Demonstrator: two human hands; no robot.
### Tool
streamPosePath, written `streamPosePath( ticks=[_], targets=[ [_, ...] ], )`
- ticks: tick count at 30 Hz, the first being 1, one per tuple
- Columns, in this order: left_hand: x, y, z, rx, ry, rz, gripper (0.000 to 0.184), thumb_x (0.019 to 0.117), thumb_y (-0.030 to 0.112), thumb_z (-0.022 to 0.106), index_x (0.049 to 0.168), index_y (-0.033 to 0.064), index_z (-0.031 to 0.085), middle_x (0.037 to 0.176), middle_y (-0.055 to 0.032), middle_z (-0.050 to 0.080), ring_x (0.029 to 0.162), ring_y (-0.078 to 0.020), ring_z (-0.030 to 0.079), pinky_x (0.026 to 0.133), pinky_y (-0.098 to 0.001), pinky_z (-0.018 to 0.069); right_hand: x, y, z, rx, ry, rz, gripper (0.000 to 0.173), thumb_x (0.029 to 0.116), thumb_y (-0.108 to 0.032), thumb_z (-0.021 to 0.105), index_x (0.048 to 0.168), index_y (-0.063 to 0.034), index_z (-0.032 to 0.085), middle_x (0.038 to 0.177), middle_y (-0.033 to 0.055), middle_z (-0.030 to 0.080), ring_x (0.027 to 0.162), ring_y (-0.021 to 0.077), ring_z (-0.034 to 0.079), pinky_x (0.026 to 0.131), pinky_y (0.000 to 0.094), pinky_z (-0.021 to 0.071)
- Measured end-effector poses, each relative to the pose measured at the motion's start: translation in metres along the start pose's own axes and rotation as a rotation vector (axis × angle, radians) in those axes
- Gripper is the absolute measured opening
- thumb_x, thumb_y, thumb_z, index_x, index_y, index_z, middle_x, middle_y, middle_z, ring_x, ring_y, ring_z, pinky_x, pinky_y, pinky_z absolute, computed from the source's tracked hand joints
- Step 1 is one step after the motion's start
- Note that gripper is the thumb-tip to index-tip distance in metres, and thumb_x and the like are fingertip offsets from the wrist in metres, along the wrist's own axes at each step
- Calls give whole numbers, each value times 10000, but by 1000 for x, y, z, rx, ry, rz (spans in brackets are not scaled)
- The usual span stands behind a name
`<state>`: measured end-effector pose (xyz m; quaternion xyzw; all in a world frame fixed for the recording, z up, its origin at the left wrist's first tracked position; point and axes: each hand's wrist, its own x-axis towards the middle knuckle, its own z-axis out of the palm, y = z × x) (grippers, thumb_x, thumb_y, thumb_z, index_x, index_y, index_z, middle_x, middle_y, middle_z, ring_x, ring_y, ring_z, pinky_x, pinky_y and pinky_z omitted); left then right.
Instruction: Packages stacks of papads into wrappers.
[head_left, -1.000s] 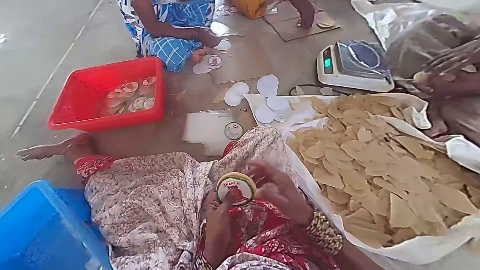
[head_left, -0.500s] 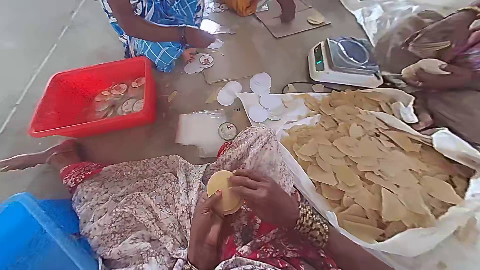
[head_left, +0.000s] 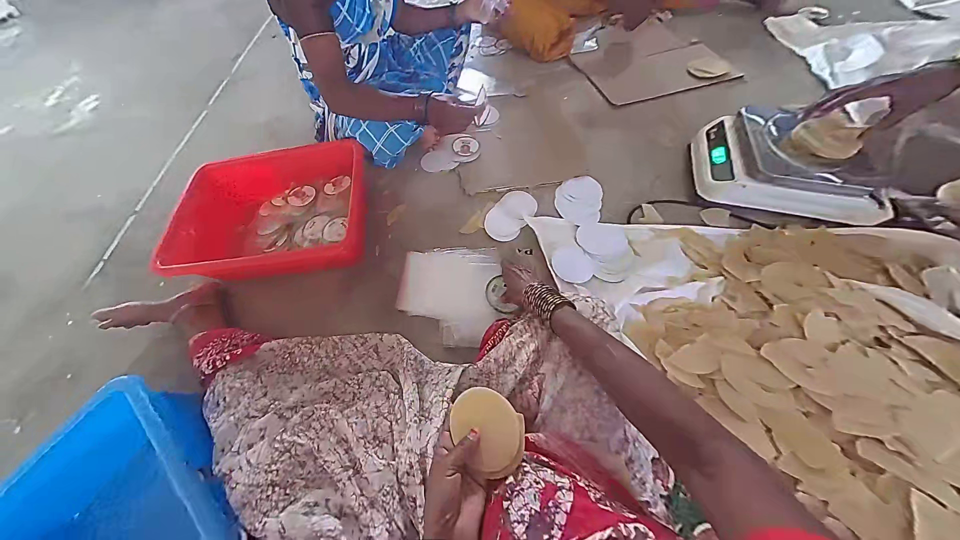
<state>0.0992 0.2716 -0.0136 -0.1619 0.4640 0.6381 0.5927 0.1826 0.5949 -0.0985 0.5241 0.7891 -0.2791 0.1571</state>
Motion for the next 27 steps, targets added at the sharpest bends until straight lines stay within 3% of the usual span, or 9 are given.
streamPosePath(
  ticks=[4, 6, 9, 15, 17, 19, 22, 24, 27],
  targets=[
    [3, 6, 1, -26, 2, -26, 437, 984, -93, 458, 1403, 30, 442, 1123, -177, 679, 941, -284, 721, 799, -452, 623, 2, 6, -5, -28, -36, 17, 469, 892, -225, 753, 1233, 77, 642, 1295, 307, 612, 1266, 468, 554, 1062, 656, 403],
    [3, 6, 0, -35, -25, -30, 448, 984, -94, 458, 1413, 34, 440, 1128, -175, 682, 942, -286, 724, 802, -452, 624, -2, 6, -8, -13, -9, 12, 486, 908, -212, 741, 1285, 68, 618, 1328, 310, 594, 1303, 470, 526, 1097, 646, 372],
    [0, 7, 0, -32, -28, -27, 441, 990, -89, 460, 1412, 39, 446, 1125, -166, 681, 937, -279, 723, 798, -447, 622, -4, 1, -8, 14, 15, 34, 716, 859, -178, 808, 1453, 59, 486, 1430, 333, 516, 1376, 492, 454, 1151, 645, 321],
    [-6, 9, -3, -38, -66, 11, 431, 989, -79, 474, 1406, 29, 462, 1134, -176, 687, 947, -282, 723, 809, -448, 621, -3, 1, -11, -21, -12, 49, 455, 992, -182, 607, 1355, 89, 570, 1451, 314, 511, 1409, 451, 441, 1167, 596, 322],
    [-8, 9, -4, -40, -59, 21, 426, 989, -84, 470, 1400, 26, 465, 1131, -173, 687, 945, -274, 723, 809, -439, 621, -10, -1, -17, 32, 4, 58, 400, 993, -203, 592, 1291, 62, 624, 1398, 299, 561, 1368, 438, 488, 1140, 602, 352],
    [-9, 10, -3, -32, -51, 25, 425, 992, -84, 467, 1402, 27, 465, 1123, -167, 689, 936, -266, 724, 799, -428, 622, -21, -1, -29, 237, 89, 40, 337, 974, -133, 626, 1243, 70, 636, 1303, 294, 611, 1269, 417, 565, 1087, 577, 410],
    [-9, 10, -4, -22, -64, 25, 439, 989, -81, 476, 1413, 29, 458, 1127, -168, 688, 937, -266, 723, 799, -425, 621, -58, 2, -39, 650, 252, -130, 309, 920, 11, 662, 1224, 53, 630, 1104, 199, 692, 965, 245, 676, 873, 421, 542],
    [-9, 9, -1, -25, -87, 32, 433, 990, -81, 477, 1409, 28, 457, 1121, -162, 694, 935, -261, 726, 808, -422, 621, -92, -3, -42, 939, 313, -249, 205, 913, 44, 649, 1113, 22, 684, 936, 64, 710, 783, 77, 660, 730, 254, 555],
    [-11, 6, 5, -15, -118, 49, 429, 983, -89, 472, 1395, 29, 461, 1111, -154, 697, 927, -255, 729, 803, -412, 625, -154, -20, -46, 1330, 238, -294, 130, 971, 18, 593, 931, -56, 691, 751, -35, 684, 634, 23, 620, 609, 185, 537]
  ],
)
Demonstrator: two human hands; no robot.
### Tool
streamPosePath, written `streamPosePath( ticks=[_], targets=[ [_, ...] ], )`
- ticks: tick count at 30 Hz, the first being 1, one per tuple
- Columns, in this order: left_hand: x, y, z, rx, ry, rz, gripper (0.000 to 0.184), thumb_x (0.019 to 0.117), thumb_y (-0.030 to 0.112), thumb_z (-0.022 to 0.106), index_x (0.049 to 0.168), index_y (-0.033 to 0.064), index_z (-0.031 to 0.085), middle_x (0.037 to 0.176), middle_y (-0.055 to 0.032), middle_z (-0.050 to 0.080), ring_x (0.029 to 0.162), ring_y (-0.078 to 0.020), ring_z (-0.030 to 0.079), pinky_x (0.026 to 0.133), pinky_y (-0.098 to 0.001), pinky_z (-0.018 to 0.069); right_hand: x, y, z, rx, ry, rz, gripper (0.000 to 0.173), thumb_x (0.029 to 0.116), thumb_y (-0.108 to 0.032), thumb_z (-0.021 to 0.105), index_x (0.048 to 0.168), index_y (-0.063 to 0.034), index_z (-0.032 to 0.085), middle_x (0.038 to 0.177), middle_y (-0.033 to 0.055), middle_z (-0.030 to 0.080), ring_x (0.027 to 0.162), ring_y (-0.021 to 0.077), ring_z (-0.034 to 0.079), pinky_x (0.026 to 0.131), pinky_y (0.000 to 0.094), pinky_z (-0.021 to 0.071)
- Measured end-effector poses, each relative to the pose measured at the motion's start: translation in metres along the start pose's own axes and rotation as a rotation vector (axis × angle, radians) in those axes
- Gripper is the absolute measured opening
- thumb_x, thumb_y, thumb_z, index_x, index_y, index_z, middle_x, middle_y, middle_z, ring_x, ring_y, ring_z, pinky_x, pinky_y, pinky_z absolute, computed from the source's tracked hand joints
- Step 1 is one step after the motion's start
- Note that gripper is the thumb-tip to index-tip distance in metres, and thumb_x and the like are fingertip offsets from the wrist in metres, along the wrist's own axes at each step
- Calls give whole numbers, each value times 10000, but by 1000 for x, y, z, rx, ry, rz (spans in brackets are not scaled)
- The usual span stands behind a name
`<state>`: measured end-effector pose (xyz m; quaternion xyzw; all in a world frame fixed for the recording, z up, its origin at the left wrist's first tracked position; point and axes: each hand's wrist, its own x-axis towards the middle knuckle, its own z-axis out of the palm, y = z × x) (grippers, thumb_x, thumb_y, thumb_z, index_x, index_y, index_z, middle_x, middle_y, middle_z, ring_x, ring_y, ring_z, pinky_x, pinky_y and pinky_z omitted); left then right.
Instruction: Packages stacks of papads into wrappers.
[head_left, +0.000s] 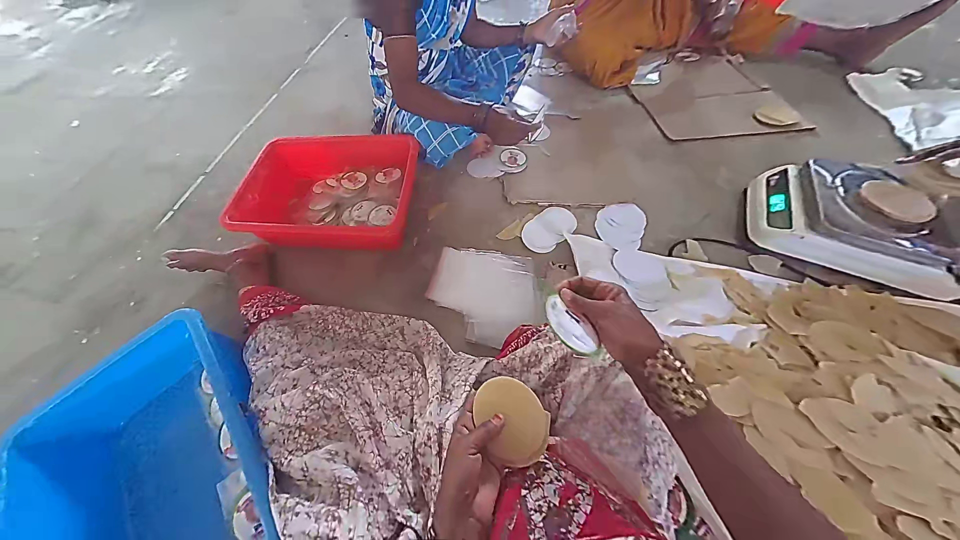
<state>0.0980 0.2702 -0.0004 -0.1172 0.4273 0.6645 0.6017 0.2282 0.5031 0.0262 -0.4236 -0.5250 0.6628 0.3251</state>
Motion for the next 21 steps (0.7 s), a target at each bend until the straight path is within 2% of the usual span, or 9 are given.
streamPosePath(
  ticks=[2, 4, 5, 8, 10, 13, 14, 17, 21],
  targets=[
    [-1, -1, 4, 17, -12, 10, 435, 977, -93, 484, 1395, 22, 453, 1114, -159, 691, 930, -260, 725, 807, -417, 621, -30, -1, 5, 315, -134, 20, 164, 977, -70, 558, 893, -128, 686, 698, -52, 651, 562, 17, 581, 530, 176, 502],
    [-4, -2, 8, 37, -37, 20, 449, 969, -95, 488, 1403, 15, 451, 1126, -168, 690, 945, -267, 724, 821, -426, 620, -51, 13, 7, 765, -369, 39, 119, 999, -182, 604, 1026, -107, 692, 815, -24, 676, 627, 24, 619, 563, 149, 515],
    [-5, -2, 10, 51, -53, 25, 444, 967, -94, 487, 1398, 10, 464, 1124, -169, 694, 946, -265, 725, 827, -425, 620, -59, 21, 9, 1011, -488, 71, 211, 996, -238, 612, 1125, -76, 655, 907, 3, 671, 675, 40, 627, 593, 144, 517],
    [-9, -6, 13, 72, -67, 40, 405, 954, -100, 498, 1348, -3, 505, 1085, -173, 712, 913, -266, 735, 807, -428, 628, -77, 30, 20, 1428, -594, 174, 339, 984, -295, 624, 1201, -36, 587, 970, 60, 649, 650, 88, 632, 561, 166, 523],
    [-11, -6, 13, 93, -77, 54, 426, 945, -100, 494, 1359, -1, 497, 1090, -165, 711, 915, -255, 736, 806, -414, 629, -86, 30, 27, 1329, -498, 109, 326, 999, -275, 608, 1223, -37, 589, 949, 53, 654, 634, 74, 624, 558, 161, 519],
    [-8, -5, 9, 133, -144, 80, 553, 940, -67, 485, 1478, 49, 437, 1221, -184, 669, 986, -272, 720, 827, -422, 622, -97, 11, 39, 625, -39, -24, 204, 1020, -32, 499, 1205, -44, 582, 886, 29, 695, 653, 49, 638, 585, 176, 540],
    [-6, -5, 7, 144, -171, 91, 584, 945, -60, 482, 1511, 60, 402, 1275, -197, 641, 1026, -289, 707, 849, -436, 614, -99, 6, 42, 400, 47, -68, 236, 985, 38, 520, 1205, -23, 579, 903, 27, 707, 723, 66, 677, 659, 210, 585],
    [-4, -5, 6, 162, -240, 139, 615, 964, -48, 486, 1553, 59, 344, 1349, -200, 602, 1091, -293, 686, 902, -445, 598, -102, 10, 46, 102, 115, -269, 297, 902, 72, 601, 1190, 2, 584, 883, 11, 700, 773, 87, 693, 707, 243, 608],
    [-6, -6, 7, 161, -411, 184, 615, 1004, 39, 524, 1567, 31, 277, 1400, -166, 575, 1156, -246, 666, 974, -429, 570, -105, 23, 55, -70, 215, -478, 314, 893, 40, 649, 1189, -1, 554, 897, -54, 671, 749, 24, 664, 683, 192, 597]
  ],
)
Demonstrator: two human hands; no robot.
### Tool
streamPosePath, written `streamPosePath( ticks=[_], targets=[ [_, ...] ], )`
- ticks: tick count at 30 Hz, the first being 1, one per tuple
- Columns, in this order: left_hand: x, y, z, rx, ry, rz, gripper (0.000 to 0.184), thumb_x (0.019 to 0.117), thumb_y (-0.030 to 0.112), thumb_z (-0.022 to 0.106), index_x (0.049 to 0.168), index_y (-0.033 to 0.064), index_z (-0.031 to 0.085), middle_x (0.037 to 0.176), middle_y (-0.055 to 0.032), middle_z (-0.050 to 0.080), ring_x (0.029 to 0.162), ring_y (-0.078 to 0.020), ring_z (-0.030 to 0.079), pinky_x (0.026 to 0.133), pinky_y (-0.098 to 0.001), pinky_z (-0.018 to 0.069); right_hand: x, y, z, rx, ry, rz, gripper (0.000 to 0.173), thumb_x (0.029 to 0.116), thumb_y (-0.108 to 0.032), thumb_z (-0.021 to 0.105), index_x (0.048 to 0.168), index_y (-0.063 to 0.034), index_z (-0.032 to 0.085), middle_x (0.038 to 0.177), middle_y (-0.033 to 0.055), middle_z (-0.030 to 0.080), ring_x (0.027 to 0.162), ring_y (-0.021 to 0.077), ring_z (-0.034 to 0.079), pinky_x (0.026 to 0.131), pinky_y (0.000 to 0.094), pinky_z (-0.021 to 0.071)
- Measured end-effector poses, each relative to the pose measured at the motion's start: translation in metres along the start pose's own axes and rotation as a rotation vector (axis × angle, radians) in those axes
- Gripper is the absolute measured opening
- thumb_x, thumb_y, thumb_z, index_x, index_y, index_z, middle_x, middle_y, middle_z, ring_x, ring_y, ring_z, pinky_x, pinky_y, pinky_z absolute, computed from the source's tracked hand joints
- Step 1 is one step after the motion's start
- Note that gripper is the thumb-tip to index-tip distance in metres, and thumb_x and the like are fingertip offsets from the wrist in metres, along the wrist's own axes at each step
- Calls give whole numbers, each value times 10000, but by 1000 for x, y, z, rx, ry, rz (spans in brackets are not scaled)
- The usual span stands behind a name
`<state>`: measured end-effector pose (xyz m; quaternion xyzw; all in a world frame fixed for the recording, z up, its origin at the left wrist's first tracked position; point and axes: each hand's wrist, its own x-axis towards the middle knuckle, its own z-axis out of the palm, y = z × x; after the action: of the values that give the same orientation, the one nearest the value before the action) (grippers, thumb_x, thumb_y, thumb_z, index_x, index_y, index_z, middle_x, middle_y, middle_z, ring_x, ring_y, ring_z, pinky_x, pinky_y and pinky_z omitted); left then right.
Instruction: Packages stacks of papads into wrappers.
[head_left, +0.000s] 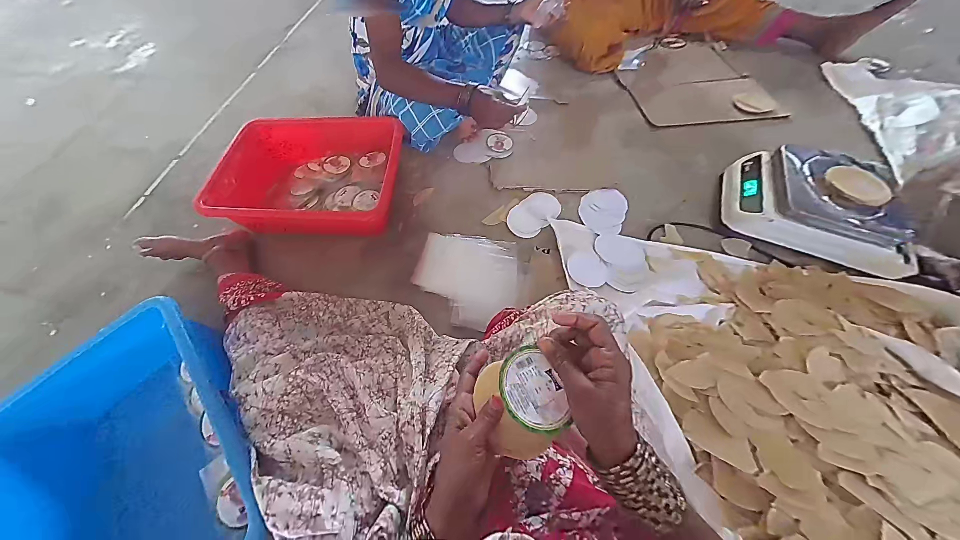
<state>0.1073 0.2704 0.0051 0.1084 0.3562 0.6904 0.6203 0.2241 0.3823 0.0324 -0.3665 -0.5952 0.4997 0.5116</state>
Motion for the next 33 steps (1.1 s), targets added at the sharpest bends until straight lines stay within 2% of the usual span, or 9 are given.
streamPosePath(
  ticks=[4, 8, 13, 17, 20, 24, 27, 30, 33],
  targets=[
    [-2, -2, 1, -4, -108, 69, 916, 905, 343, 767, 1568, -3, 238, 1438, -164, 548, 1227, -242, 629, 1024, -436, 541, -4, 4, 6, -113, 64, -106, 367, 907, 2, 661, 1241, 69, 526, 982, -17, 646, 623, -19, 569, 540, 132, 527],
    [-4, 0, 6, 13, -75, 82, 765, 922, 11, 675, 1571, 26, 271, 1393, -174, 580, 1167, -261, 662, 986, -436, 567, -2, 7, 9, -142, 60, -97, 323, 926, -1, 632, 1225, 78, 540, 1025, 21, 646, 615, -12, 561, 526, 135, 516],
    [-5, 5, 6, 25, 79, 167, 622, 889, -73, 622, 1474, -22, 418, 1279, -181, 645, 1056, -236, 705, 905, -395, 604, -1, 7, -2, 133, -226, 215, 316, 946, -131, 666, 1220, 20, 623, 1007, 10, 721, 863, 81, 703, 762, 240, 609],
    [-5, 6, 6, 75, 208, 168, 463, 894, -70, 643, 1343, -45, 535, 1114, -144, 716, 952, -192, 733, 848, -353, 623, -9, 12, -10, 77, -225, 191, 20, 867, -78, 737, 882, -92, 741, 790, -60, 735, 696, 17, 683, 660, 196, 589],
    [-5, 5, 7, 79, 222, 138, 425, 962, -26, 582, 1382, -28, 511, 1129, -128, 712, 960, -181, 730, 856, -343, 619, -12, 15, -13, -118, -137, 2, 136, 913, -191, 693, 796, -123, 677, 741, -110, 641, 664, -45, 591, 619, 140, 514],
    [-3, 7, 11, 105, 287, 96, 380, 1043, 40, 468, 1420, -9, 475, 1101, -122, 718, 913, -187, 742, 809, -353, 635, -9, -3, -8, 34, -96, 79, 279, 1012, -198, 601, 738, -194, 654, 641, -139, 611, 563, -49, 582, 541, 125, 510],
    [-2, 5, 16, 86, 317, 64, 342, 1088, 92, 380, 1396, -19, 480, 1095, -119, 714, 940, -182, 733, 850, -358, 623, -15, 3, -5, -89, -116, 33, 170, 951, -282, 698, 873, -132, 682, 830, -71, 630, 729, -3, 590, 640, 158, 511],
    [-1, 0, 28, 19, 357, -2, 351, 1116, 171, 320, 1352, -12, 506, 1101, -100, 702, 993, -163, 711, 894, -354, 602, -30, 14, 3, -330, -175, 91, 548, 950, -429, 666, 1280, 0, 581, 1116, 59, 661, 963, 89, 652, 810, 263, 580],
    [2, -9, 30, 69, 283, -2, 442, 1104, 371, 378, 1316, 11, 524, 1163, -87, 680, 1078, -142, 674, 954, -341, 573, -35, 22, 4, -431, -104, 137, 542, 960, -508, 619, 1248, -48, 620, 1029, -7, 724, 910, 31, 694, 775, 253, 601]
  ],
)
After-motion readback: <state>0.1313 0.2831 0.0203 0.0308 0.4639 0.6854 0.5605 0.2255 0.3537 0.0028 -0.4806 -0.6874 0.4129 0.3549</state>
